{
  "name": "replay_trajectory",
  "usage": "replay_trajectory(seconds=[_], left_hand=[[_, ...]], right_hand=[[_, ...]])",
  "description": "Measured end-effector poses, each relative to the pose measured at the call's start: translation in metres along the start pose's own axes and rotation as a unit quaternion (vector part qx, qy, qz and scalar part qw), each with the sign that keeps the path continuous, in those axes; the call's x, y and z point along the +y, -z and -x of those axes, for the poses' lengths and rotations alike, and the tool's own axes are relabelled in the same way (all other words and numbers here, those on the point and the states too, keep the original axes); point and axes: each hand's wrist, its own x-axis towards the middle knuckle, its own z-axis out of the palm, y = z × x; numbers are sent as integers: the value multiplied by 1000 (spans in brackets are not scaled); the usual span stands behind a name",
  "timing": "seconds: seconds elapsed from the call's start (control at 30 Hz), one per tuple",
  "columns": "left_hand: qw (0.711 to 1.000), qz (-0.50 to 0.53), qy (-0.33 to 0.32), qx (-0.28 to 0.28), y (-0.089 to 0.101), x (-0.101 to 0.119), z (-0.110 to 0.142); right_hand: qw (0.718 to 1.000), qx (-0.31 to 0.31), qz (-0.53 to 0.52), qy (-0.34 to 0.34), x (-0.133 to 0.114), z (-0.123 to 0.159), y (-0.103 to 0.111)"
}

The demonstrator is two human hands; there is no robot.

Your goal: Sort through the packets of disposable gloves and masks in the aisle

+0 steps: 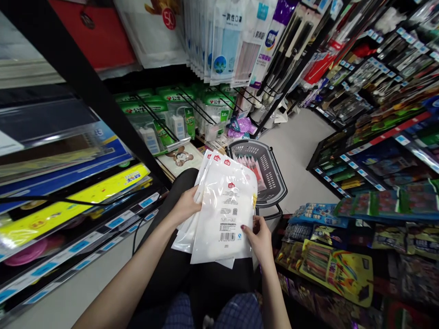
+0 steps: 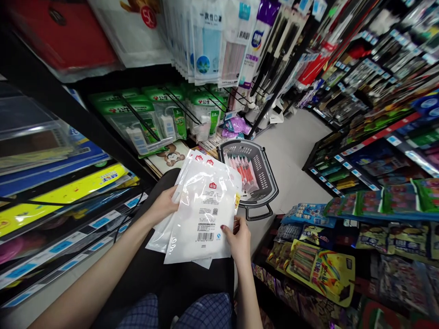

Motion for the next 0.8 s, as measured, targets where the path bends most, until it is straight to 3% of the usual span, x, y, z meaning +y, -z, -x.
replay_trajectory(seconds=[0.17, 0.33, 0.53, 0.6, 0.7, 0.8], left_hand=[[1000, -2, 0, 2, 0, -1, 0], [1000, -6, 5, 1, 2, -4, 1], [999, -14, 41, -13, 4, -3, 1], [998, -20, 62, -15, 5, -1, 1], [996, -25, 86, -12, 8, 0, 0], [994, -29, 106, -13, 10, 1, 0]], right_hand=[[995, 85, 43, 5, -1, 2, -6], [998, 15, 4, -54, 1, -2, -10], [968, -79, -220, -96, 13, -11, 4], [956, -34, -270, -112, 20, -17, 21], [938, 97, -312, -117, 33, -35, 56], [939, 216, -261, -64, 39, -69, 94]])
